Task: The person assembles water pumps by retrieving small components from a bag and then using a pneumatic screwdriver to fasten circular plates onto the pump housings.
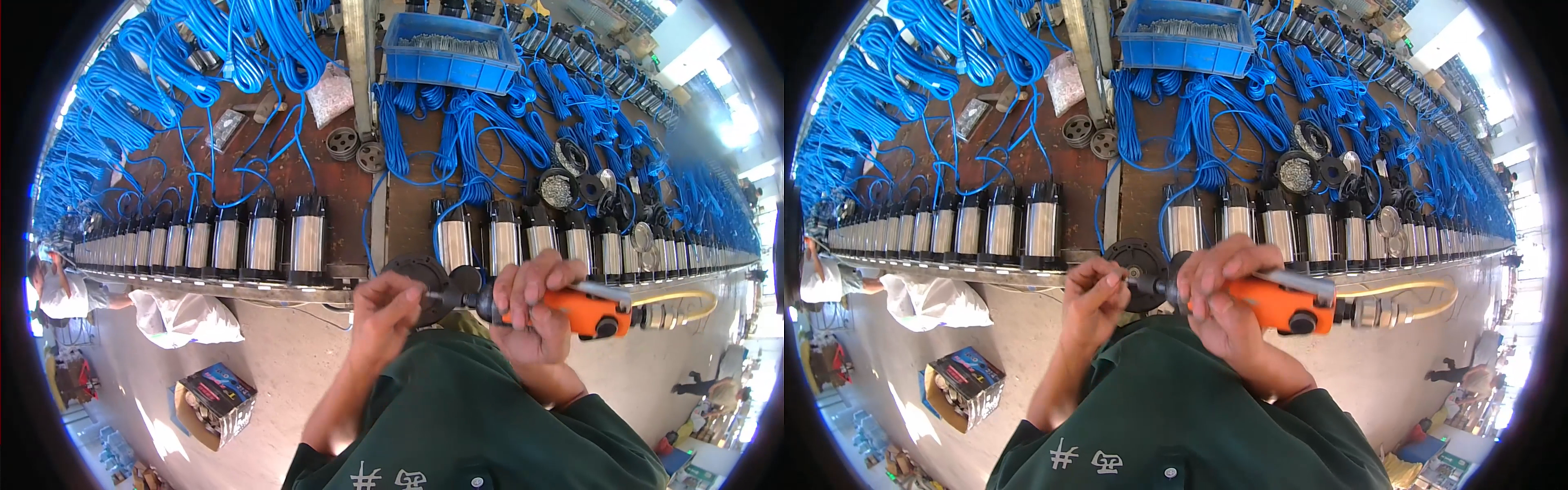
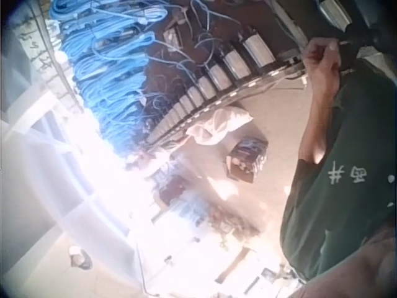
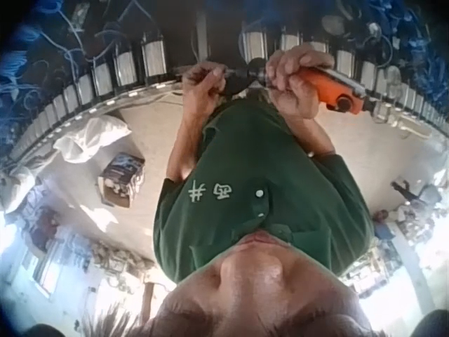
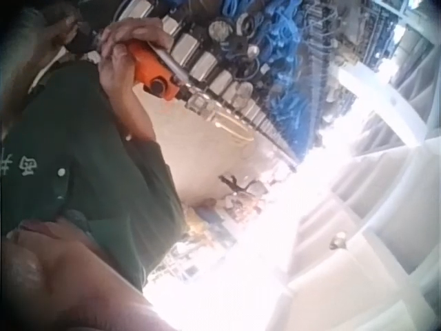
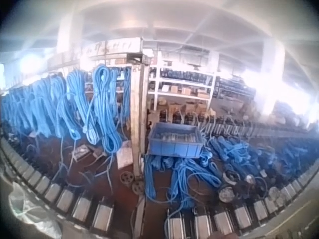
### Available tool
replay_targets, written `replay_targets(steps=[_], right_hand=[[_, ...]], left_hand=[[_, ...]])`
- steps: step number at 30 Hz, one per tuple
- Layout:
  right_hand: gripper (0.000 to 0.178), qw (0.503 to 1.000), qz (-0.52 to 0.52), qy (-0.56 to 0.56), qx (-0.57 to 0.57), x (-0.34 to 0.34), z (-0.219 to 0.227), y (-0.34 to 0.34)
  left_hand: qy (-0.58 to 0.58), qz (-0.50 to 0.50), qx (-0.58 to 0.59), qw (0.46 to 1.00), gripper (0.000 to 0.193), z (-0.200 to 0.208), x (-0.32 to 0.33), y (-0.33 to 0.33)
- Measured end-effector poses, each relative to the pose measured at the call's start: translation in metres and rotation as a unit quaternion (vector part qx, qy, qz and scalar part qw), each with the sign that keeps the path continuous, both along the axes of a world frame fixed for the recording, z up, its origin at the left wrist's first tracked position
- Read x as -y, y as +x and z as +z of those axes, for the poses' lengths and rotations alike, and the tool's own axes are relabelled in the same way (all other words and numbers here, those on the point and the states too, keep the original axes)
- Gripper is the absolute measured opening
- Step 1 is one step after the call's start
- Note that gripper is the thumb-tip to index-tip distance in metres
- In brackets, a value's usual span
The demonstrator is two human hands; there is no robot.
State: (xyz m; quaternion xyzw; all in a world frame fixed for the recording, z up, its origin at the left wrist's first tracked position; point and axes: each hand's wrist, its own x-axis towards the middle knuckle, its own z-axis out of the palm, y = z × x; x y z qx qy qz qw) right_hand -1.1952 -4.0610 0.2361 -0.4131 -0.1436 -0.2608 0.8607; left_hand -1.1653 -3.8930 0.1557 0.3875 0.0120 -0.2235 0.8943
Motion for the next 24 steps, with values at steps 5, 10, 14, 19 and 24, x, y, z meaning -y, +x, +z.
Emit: replay_targets(steps=[5,10,14,19,24], right_hand=[[0.030,0.999,-0.024,-0.039,-0.022,0.010,-0.024,0.038],[0.030,0.989,-0.018,-0.070,-0.127,0.009,-0.043,0.055],[0.029,0.980,0.009,-0.119,-0.158,0.006,-0.055,0.059],[0.029,0.976,0.029,-0.142,-0.165,0.004,-0.055,0.064],[0.027,0.968,0.045,-0.185,-0.164,0.002,-0.049,0.069]], left_hand=[[0.360,-0.079,0.277,0.887,0.019,0.012,-0.003,0.052],[0.520,-0.237,0.343,0.746,0.034,0.030,0.003,0.073],[0.525,-0.263,0.366,0.722,0.038,0.003,0.005,0.077],[0.442,-0.118,0.303,0.836,0.030,-0.001,-0.006,0.064],[0.486,-0.022,0.175,0.856,0.062,-0.019,-0.042,0.003]])
